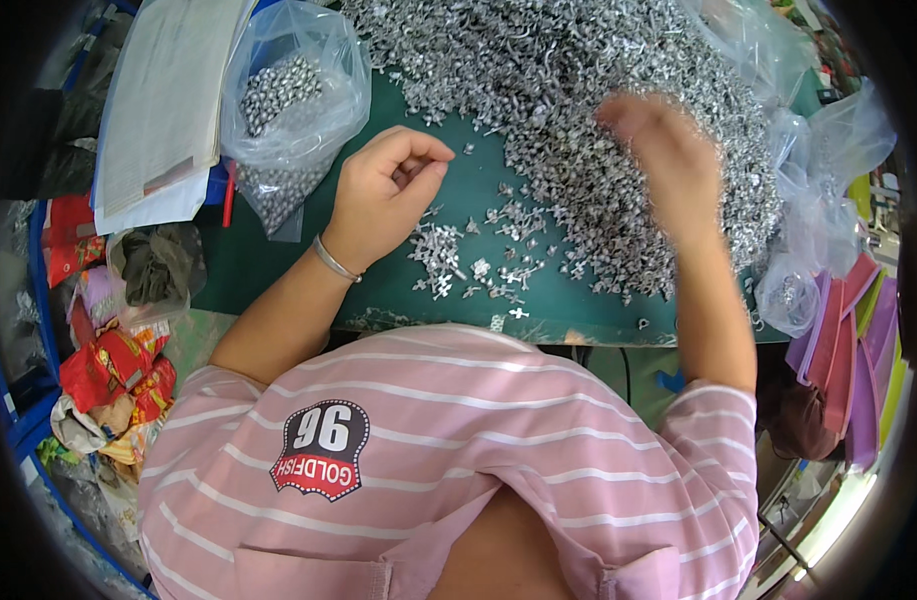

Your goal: The person sorts small silver metal fasteners on a green table, picking them up by hand and placing them into piles. They occasionally transfer fasteners into a plastic bag and interact with another person who also sorts the items.

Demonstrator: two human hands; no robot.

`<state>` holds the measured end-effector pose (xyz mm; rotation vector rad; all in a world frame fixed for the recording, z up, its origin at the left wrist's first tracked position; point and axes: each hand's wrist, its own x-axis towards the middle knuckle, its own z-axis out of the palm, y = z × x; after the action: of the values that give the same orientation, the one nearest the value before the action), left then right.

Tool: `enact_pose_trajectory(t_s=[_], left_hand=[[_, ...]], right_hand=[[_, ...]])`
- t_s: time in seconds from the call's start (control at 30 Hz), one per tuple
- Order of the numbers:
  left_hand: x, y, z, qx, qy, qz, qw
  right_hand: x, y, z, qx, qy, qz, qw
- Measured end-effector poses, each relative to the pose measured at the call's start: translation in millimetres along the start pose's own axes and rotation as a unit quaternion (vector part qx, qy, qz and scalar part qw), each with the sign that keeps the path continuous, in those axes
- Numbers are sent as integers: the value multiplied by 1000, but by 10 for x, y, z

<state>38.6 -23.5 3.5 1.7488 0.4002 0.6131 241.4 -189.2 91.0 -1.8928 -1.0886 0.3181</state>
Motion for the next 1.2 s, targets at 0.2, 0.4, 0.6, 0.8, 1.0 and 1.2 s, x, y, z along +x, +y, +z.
enact_pose_trajectory(t_s=[0.2, 0.4, 0.6, 0.8, 1.0, 1.2], left_hand=[[11, 170, -31, 103, -27, 43, 993], [-38, 224, 183, 203, -183, 166, 948], [-161, 164, 467, 280, -227, 211, 908], [-143, 176, 373, 278, -203, 183, 921], [-115, 225, 464, 244, -182, 204, 931], [-113, 180, 684, 315, -243, 238, 886]], right_hand=[[-837, 222, 370, -120, -114, -212, 963], [-942, 240, 476, -137, -36, -153, 978], [-973, 263, 466, -140, -28, -148, 979], [-1042, 327, 388, -173, -16, -115, 978], [-1045, 348, 447, -179, -2, -112, 977], [-1057, 263, 229, 335, 31, 234, 912]])
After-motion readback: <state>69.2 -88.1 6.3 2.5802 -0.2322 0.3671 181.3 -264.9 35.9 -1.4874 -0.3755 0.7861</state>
